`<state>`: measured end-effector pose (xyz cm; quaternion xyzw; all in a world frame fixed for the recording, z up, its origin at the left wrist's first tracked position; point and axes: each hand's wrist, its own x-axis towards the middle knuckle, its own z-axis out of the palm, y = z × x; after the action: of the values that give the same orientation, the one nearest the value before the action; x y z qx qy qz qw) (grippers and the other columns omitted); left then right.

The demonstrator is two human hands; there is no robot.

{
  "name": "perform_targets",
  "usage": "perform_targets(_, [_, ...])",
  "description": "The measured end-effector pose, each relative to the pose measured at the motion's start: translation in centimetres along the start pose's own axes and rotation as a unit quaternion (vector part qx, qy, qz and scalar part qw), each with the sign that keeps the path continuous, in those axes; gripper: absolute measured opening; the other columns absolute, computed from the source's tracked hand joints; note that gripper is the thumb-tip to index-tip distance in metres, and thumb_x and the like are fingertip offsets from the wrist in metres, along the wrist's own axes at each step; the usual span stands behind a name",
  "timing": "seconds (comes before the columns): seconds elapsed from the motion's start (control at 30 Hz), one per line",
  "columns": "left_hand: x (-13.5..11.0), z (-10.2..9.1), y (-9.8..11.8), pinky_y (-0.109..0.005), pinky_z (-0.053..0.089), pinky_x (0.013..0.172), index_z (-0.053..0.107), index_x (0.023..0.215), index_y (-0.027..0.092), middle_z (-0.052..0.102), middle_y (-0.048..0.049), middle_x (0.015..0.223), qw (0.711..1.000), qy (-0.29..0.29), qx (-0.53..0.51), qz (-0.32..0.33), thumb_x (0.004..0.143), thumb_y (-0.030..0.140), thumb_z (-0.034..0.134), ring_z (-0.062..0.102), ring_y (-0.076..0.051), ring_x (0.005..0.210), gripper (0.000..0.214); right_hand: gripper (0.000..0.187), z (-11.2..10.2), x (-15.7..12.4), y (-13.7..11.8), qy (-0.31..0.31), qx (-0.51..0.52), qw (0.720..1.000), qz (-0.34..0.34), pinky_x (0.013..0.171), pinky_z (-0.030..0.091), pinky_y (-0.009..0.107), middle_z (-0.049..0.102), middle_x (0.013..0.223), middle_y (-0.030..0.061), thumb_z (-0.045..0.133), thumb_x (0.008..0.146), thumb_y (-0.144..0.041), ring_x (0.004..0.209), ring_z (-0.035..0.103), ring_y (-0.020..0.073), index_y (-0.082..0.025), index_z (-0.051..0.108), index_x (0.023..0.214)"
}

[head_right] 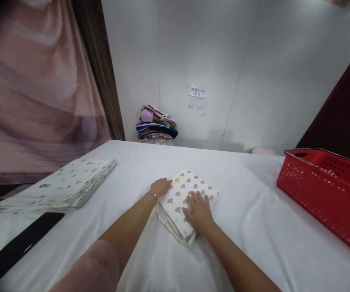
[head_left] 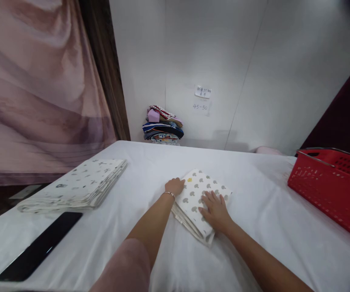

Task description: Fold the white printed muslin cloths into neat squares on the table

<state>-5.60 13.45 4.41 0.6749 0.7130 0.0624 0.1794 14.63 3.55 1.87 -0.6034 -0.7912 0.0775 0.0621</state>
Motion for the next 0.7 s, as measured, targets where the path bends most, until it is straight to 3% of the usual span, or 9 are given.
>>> perform_targets(0.13, [-0.2, -0.9, -1.6, -0.035, 0.042, 0.085, 0.059, 0.108, 0.024, 0.060, -0.0108, 0.117, 0.998, -0.050, -0.008, 0.042, 0.084, 0.046, 0.039, 0.056, -0.026, 0.108, 0.038, 0.068, 0.6, -1.0, 3.0, 0.096, 0.071, 0.981, 0.155, 0.107, 0.018, 0.050, 0.019, 0.149, 0.0120, 0.040, 0.083, -0.054, 0.137, 0.009, 0.0314, -0.017, 0.034, 0.140])
perform_targets(0.23, [-0.4, -2.2, -2.7, -0.033, 0.044, 0.083, 0.061, 0.104, 0.019, 0.061, -0.0127, 0.117, 0.995, -0.087, -0.021, 0.052, 0.080, 0.051, 0.044, 0.057, -0.026, 0.105, 0.044, 0.077, 1.7, -1.2, 4.5, 0.127, 0.156, 0.957, 0.207, 0.104, 0.028, 0.042, 0.024, 0.147, 0.0152, 0.043, 0.080, -0.056, 0.136, 0.019, 0.0296, -0.013, 0.027, 0.142])
perform_targets(0.33, [-0.9, -2.7, -2.9, -0.033, 0.044, 0.083, 0.061, 0.104, 0.015, 0.061, -0.0144, 0.116, 0.993, -0.100, -0.038, 0.049, 0.078, 0.054, 0.046, 0.058, -0.028, 0.105, 0.049, 0.072, 2.3, -0.2, 4.8, 0.126, 0.186, 0.953, 0.204, 0.105, 0.030, 0.038, 0.026, 0.146, 0.0150, 0.043, 0.080, -0.045, 0.134, 0.024, 0.0269, -0.013, 0.026, 0.142])
perform_targets(0.43, [-2.1, -1.6, -2.2, -0.036, 0.043, 0.085, 0.057, 0.108, 0.015, 0.059, -0.0164, 0.118, 0.994, -0.082, -0.059, 0.033, 0.081, 0.052, 0.041, 0.055, -0.030, 0.108, 0.049, 0.068, 1.5, 1.9, 5.6, 0.107, 0.160, 0.964, 0.185, 0.104, 0.030, 0.034, 0.026, 0.146, 0.0134, 0.043, 0.080, -0.033, 0.133, 0.028, 0.0239, -0.013, 0.025, 0.143])
perform_targets(0.57, [-4.8, 1.2, -0.8, -0.031, 0.047, 0.076, 0.054, 0.110, 0.015, 0.063, -0.0155, 0.111, 0.992, -0.066, -0.101, 0.019, 0.084, 0.054, 0.036, 0.062, -0.026, 0.096, 0.051, 0.066, -1.7, 5.2, 8.2, 0.059, 0.052, 0.983, 0.166, 0.101, 0.033, 0.033, 0.029, 0.145, 0.0141, 0.042, 0.082, -0.028, 0.130, 0.034, 0.0212, -0.011, 0.021, 0.143])
perform_targets(0.7, [-6.8, 3.0, -0.3, -0.027, 0.048, 0.067, 0.056, 0.102, 0.018, 0.066, -0.0110, 0.100, 0.986, -0.056, -0.154, 0.013, 0.082, 0.059, 0.038, 0.065, -0.022, 0.085, 0.049, 0.057, -4.9, 7.3, 8.9, 0.032, 0.011, 0.990, 0.137, 0.101, 0.031, 0.042, 0.035, 0.141, 0.0164, 0.049, 0.079, -0.025, 0.131, 0.030, 0.0286, -0.012, 0.040, 0.134])
